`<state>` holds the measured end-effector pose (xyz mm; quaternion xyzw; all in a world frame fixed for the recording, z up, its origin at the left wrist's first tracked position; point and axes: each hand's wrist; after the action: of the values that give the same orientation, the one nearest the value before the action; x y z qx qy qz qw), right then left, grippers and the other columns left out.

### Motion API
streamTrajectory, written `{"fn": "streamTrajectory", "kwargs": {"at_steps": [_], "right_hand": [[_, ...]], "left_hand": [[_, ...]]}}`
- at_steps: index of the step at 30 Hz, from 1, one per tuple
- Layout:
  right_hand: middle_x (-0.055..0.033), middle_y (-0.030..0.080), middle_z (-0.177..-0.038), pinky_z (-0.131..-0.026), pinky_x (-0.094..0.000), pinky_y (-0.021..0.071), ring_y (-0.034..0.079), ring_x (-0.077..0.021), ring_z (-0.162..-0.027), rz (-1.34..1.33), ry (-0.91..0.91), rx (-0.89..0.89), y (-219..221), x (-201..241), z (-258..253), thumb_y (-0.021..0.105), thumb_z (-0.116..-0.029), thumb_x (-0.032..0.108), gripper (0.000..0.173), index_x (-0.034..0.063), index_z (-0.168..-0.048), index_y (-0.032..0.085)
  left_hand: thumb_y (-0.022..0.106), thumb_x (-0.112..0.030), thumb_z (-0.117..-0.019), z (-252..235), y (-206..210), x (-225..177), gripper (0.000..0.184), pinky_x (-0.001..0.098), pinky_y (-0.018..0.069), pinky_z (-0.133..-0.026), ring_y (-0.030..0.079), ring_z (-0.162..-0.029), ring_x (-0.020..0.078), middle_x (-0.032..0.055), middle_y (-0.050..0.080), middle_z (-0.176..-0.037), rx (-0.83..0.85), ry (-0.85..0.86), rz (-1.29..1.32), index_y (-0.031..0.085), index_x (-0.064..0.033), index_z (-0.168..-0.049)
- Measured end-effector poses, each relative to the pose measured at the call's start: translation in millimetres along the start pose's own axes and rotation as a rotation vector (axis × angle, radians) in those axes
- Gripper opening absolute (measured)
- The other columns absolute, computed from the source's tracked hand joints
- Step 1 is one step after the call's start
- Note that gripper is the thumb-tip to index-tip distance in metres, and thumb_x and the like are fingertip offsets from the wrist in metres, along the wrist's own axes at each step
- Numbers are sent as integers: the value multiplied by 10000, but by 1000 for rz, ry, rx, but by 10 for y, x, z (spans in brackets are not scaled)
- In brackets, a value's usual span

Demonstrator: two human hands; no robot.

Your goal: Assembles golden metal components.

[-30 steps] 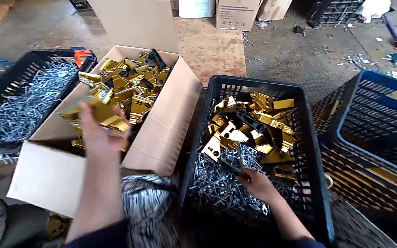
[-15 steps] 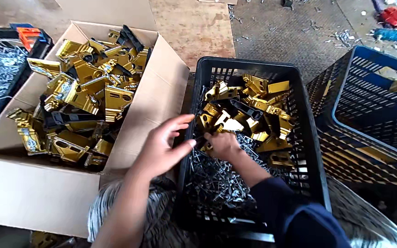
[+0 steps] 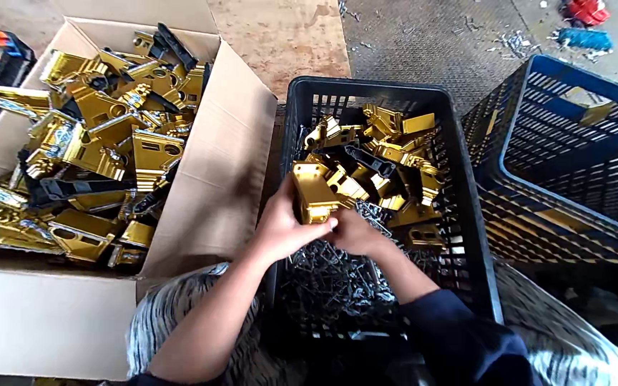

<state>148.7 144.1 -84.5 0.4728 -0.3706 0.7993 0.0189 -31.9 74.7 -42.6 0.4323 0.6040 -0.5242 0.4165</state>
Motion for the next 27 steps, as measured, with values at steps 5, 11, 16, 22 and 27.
{"fn": "streamTrajectory", "kwargs": {"at_steps": [5,11,16,22,27], "right_hand": [[-183,661,-1281,-980,-585,523,659,-362,-1137,273,-57,100,277,-377,170,667,-976,189,193,75,-1084,779],[-17,712,-798,-582,-224,588,653,-54,-594,-489,172,-233,-194,-120,888,687,-974,109,169,14,-1110,717],[94,708,-782,-554,-134,452,540,70,-599,-433,-100,-541,-283,-83,1396,673,-961,138,150,82,-1034,791],[23,751,-915,-660,-149,524,616,44,-734,-406,-374,-685,-48,-161,1434,665,-967,116,171,33,-1061,780],[-38,697,-779,-607,-163,456,555,0,-662,-130,-450,-755,167,-218,1319,650,-978,192,212,51,-1039,796]], "left_hand": [[839,-283,-816,10,-72,-175,1002,378,581,-940,634,-1168,157,64,562,-1368,-154,-191,247,170,-192,-1557],[444,-612,-1015,99,-15,-396,533,302,574,-623,658,-756,155,45,640,-1006,-274,-508,730,451,-259,-1415],[509,-227,-1065,505,396,-259,258,310,564,-807,664,-880,92,34,683,-970,-208,-269,120,650,-34,-1161],[566,-203,-1039,730,693,-248,189,254,562,-845,664,-909,49,-15,694,-947,126,-269,247,694,-65,-1058],[512,-221,-1062,763,763,-117,251,237,563,-849,665,-914,26,-25,701,-961,136,-196,238,686,-47,-1110]]}}
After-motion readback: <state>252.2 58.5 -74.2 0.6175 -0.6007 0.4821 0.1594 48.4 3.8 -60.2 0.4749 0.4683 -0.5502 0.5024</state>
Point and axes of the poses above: each hand's wrist, its own z-axis away from the middle knuckle, its own y-axis out of the palm, x = y × z
